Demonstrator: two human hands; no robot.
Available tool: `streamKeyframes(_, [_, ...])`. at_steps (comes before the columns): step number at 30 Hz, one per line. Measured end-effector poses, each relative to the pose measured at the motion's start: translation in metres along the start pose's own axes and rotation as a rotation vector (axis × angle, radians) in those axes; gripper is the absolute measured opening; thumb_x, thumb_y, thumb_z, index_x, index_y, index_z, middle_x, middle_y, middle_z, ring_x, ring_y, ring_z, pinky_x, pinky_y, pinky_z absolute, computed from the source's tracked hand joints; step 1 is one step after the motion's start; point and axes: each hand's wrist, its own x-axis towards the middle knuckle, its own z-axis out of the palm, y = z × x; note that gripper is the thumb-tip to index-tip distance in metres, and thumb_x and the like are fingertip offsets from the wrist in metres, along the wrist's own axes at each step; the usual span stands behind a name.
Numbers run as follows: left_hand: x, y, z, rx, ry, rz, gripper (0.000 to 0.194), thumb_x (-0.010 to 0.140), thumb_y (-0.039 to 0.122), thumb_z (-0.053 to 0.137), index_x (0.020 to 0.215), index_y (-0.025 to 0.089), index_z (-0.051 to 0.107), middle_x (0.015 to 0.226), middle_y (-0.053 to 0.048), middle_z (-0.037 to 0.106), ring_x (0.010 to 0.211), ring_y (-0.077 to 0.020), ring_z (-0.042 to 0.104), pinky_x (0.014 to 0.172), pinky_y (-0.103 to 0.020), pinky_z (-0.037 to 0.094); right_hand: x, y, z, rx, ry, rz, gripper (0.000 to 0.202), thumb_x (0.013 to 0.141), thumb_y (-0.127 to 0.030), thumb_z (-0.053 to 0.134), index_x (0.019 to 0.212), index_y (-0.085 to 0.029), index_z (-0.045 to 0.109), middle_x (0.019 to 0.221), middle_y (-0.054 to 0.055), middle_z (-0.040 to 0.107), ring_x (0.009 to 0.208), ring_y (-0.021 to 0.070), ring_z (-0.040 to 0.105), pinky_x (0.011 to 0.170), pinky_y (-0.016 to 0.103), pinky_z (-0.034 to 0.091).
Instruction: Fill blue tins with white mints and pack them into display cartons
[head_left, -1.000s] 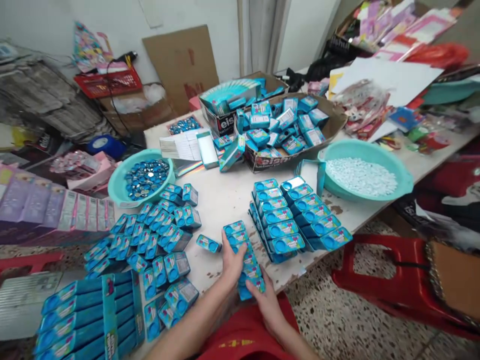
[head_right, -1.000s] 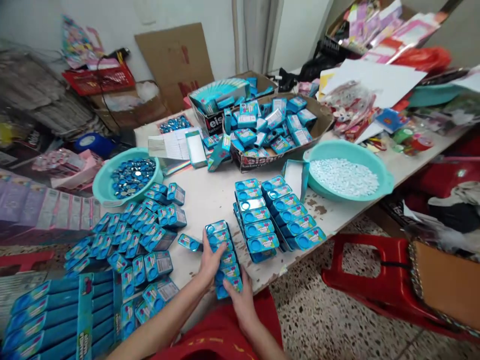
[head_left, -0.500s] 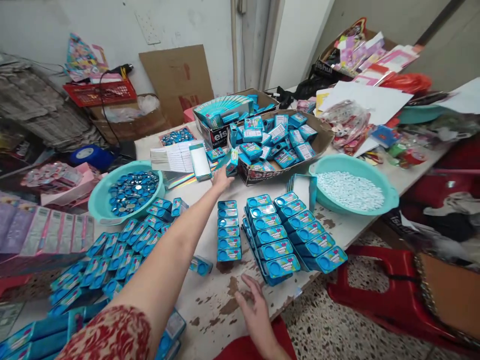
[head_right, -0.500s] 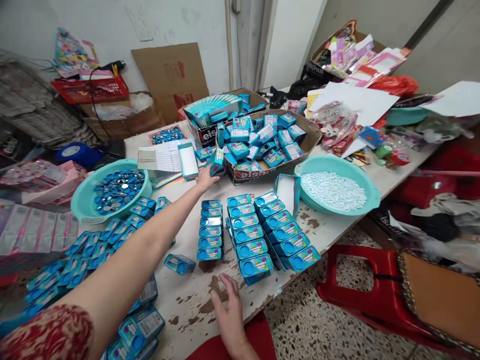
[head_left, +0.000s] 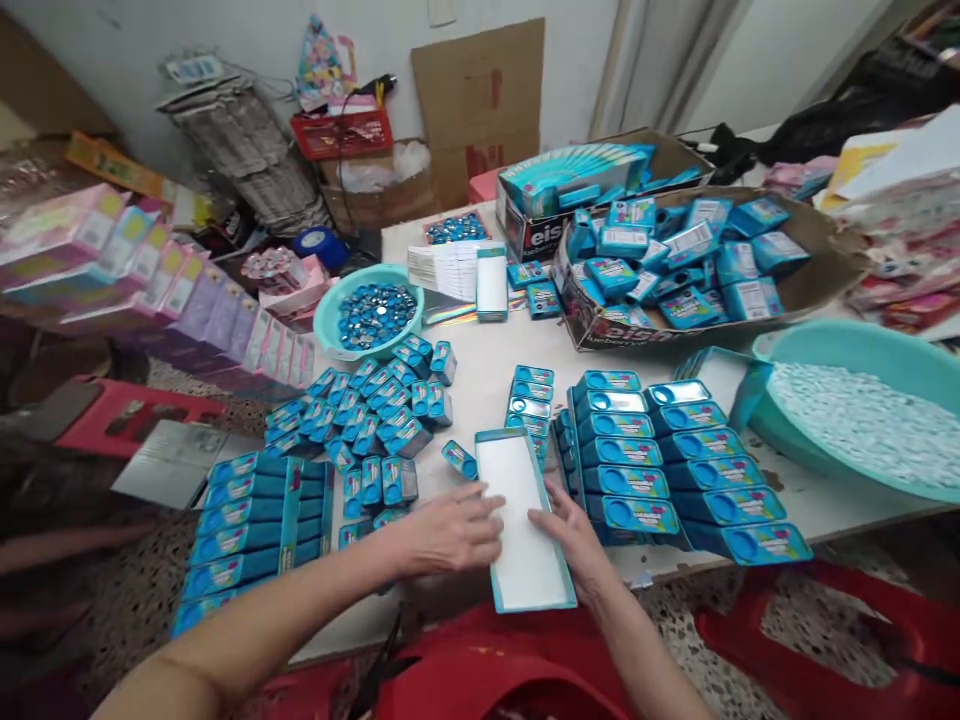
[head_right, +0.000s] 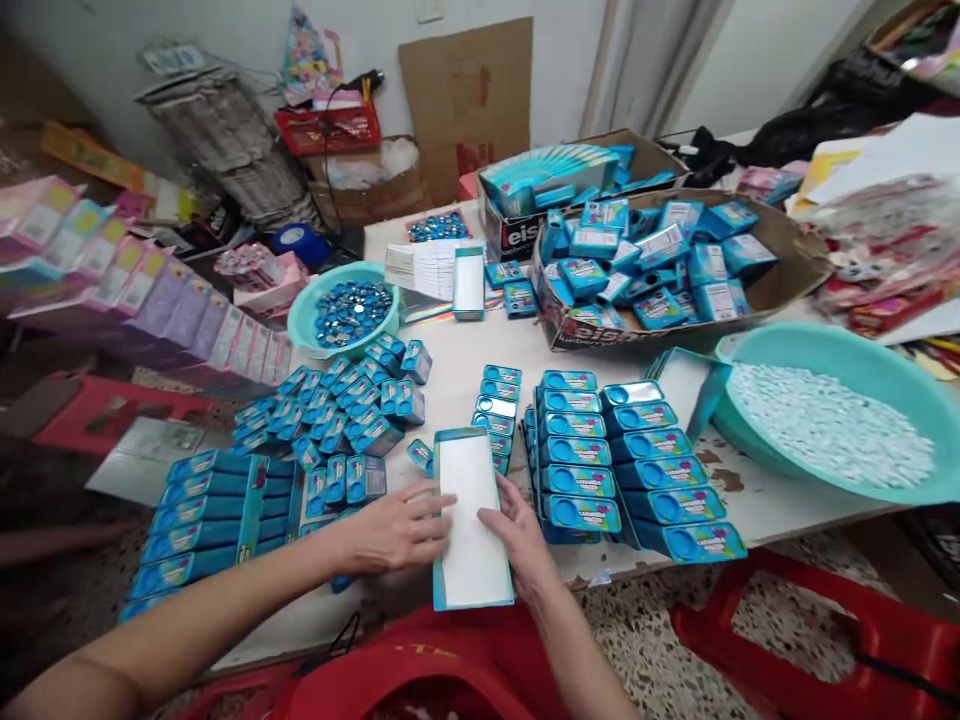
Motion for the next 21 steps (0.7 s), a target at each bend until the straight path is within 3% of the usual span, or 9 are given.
streamKeyframes(3, [-0.004,-0.014,0.009,0.023,-0.07,-0.073,0.04,0.084,0.019,0.041,0.116,0.035,0.06,0.127,-0.004,0.057,0.129,-0.0228,0.041,0.109,-0.045,0.029,-0.002,0.007,-0.019,-0.215,0.116,-0.055,0.076,0.055,-0.036,0.072,0.126,-0.018,0.05,0.12,0.013,0.064,0.102,0.0314,0.063,0.082,0.042,0.052])
streamKeyframes(5, [0.009,-0.036,0.004,0.113,0.06,-0.24,0.047,0.083,0.012,0.036,0.123,0.026,0.056,0.132,-0.008,0.053,0.128,-0.023,0.041,0.107,-0.044,0.031,-0.007,0.01,-0.034,-0.337,0.143,-0.11,0.069,0.058,-0.036,0.067,0.124,-0.019,0.053,0.123,0.011,0.062,0.106,0.03,0.061,0.086,0.04,0.051])
streamKeyframes(8, [0.039,-0.066,-0.005,0.244,0.251,-0.566,0.044,0.088,0.025,0.037,0.129,0.016,0.048,0.126,-0.016,0.054,0.118,-0.0274,0.046,0.099,-0.041,0.037,-0.016,0.015,-0.052,-0.518,0.114,-0.184,0.064,0.063,-0.033,0.059,0.125,-0.019,0.055,0.124,0.01,0.062,0.111,0.0276,0.059,0.092,0.039,0.048])
streamKeyframes(11, [0.074,-0.079,-0.007,0.372,0.334,-0.828,0.061,0.085,0.049,0.045,0.131,0.01,0.044,0.119,-0.021,0.054,0.114,-0.0351,0.045,0.094,-0.046,0.036,-0.02,0.029,-0.064,-0.668,0.065,-0.237,0.061,0.064,-0.027,0.052,0.125,-0.02,0.056,0.124,0.008,0.062,0.114,0.0252,0.057,0.097,0.039,0.045])
streamKeyframes(14, [0.099,-0.079,0.0,0.443,0.293,-0.858,0.055,0.08,0.05,0.052,0.121,0.013,0.052,0.114,-0.021,0.054,0.111,-0.0361,0.044,0.092,-0.046,0.033,-0.014,0.049,-0.075,-0.777,0.032,-0.232,0.061,0.063,-0.022,0.046,0.123,-0.018,0.058,0.121,0.007,0.064,0.113,0.0245,0.057,0.099,0.041,0.043])
streamKeyframes(17, [0.105,-0.075,0.011,0.467,0.304,-0.847,0.045,0.079,0.041,0.055,0.119,0.018,0.053,0.114,-0.019,0.052,0.11,-0.035,0.043,0.091,-0.046,0.033,0.003,0.067,-0.078,-0.904,0.0,-0.247,0.061,0.06,-0.015,0.044,0.119,-0.018,0.06,0.117,0.006,0.066,0.111,0.0241,0.059,0.1,0.042,0.042])
streamKeyframes(21, [0.099,-0.074,0.019,0.45,0.271,-0.835,0.04,0.082,0.032,0.05,0.12,0.021,0.05,0.124,-0.016,0.047,0.113,-0.033,0.041,0.092,-0.044,0.033,0.021,0.075,-0.059,-1.257,0.028,-0.303,0.053,0.066,-0.006,0.045,0.115,-0.016,0.063,0.11,0.011,0.065,0.104,0.025,0.059,0.094,0.04,0.045])
